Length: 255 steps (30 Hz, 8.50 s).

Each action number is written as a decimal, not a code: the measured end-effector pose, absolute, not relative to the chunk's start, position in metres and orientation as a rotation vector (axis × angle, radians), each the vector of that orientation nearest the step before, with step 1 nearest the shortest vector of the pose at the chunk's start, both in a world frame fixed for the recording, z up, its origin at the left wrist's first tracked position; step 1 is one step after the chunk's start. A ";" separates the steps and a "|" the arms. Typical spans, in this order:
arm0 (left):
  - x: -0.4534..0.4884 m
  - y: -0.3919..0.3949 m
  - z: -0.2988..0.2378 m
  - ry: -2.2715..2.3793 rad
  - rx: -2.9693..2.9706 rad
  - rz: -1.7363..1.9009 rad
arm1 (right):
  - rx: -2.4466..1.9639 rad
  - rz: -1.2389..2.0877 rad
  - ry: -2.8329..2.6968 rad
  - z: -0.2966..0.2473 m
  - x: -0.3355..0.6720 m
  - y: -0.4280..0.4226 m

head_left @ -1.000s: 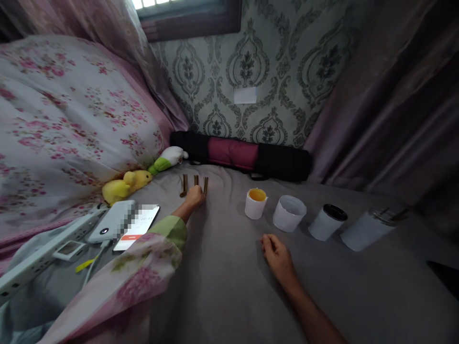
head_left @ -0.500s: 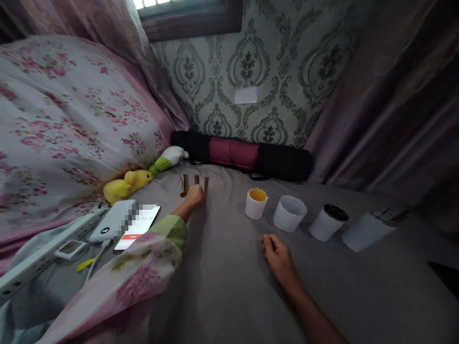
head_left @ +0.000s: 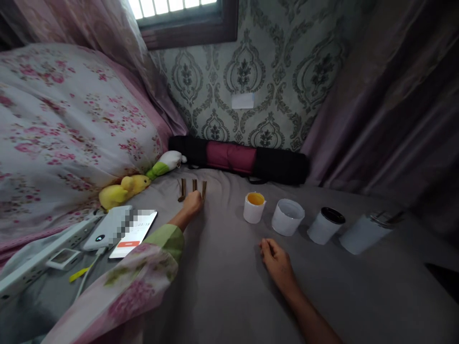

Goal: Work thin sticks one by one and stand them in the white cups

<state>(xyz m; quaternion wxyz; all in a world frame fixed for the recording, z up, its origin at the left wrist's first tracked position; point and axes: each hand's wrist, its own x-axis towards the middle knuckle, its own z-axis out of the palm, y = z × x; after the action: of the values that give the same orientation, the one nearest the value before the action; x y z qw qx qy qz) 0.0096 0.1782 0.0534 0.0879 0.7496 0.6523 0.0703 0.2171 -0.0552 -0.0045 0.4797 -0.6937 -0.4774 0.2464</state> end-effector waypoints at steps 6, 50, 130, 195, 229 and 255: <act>0.007 0.178 0.045 1.910 2.279 0.275 | -1.694 0.591 -1.176 0.000 0.215 -0.056; 0.017 0.179 0.036 1.444 1.366 0.960 | -1.736 0.558 -1.281 -0.005 0.214 -0.055; 0.071 0.032 -0.003 0.745 1.859 1.084 | -1.499 0.703 -1.169 0.006 0.212 -0.063; 0.064 0.017 0.009 0.632 2.943 0.641 | -1.307 0.789 -0.997 0.012 0.208 -0.064; 0.088 0.013 0.003 0.640 1.210 0.685 | -1.344 0.661 -0.794 0.006 0.217 -0.059; 0.076 0.015 0.008 0.433 0.764 0.217 | -1.477 0.652 -0.858 0.019 0.220 -0.074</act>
<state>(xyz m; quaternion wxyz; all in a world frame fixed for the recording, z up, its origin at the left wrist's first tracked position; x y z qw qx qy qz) 0.0764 0.0146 0.0083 0.8995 0.3689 0.2092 0.1048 0.2196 -0.0743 0.0186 0.6105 -0.6397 -0.3717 0.2826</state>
